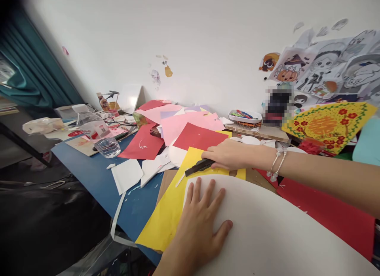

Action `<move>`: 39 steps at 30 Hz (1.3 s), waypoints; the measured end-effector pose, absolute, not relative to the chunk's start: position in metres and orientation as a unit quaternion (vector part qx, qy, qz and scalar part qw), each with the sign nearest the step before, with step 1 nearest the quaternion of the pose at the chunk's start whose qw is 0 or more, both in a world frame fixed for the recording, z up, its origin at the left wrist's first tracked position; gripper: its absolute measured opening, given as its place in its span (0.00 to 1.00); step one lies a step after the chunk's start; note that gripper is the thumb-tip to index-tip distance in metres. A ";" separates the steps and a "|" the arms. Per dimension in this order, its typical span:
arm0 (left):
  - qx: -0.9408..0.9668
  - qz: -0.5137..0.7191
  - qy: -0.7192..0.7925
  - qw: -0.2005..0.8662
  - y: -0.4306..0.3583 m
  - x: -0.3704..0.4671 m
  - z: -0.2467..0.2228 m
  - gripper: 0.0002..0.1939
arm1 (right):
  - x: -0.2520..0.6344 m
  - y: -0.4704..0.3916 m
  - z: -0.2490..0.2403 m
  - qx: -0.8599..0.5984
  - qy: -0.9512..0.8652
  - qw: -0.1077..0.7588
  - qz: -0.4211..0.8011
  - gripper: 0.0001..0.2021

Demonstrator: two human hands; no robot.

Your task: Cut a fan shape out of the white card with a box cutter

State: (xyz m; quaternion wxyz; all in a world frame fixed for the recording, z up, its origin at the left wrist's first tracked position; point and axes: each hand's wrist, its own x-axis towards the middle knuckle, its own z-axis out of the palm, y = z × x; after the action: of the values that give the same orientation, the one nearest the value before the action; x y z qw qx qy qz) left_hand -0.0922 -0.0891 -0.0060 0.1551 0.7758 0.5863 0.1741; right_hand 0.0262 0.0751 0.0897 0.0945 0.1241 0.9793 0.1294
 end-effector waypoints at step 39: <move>0.777 0.160 0.590 0.154 -0.089 -0.091 -0.003 0.34 | 0.044 0.092 0.098 0.041 0.986 0.102 0.122 0.21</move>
State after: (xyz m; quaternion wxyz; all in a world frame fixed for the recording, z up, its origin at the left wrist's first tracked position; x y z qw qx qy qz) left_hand -0.0915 -0.0887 -0.0027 0.1539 0.7766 0.5895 0.1603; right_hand 0.0438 0.0917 0.0982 0.1017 0.0405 0.9864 0.1223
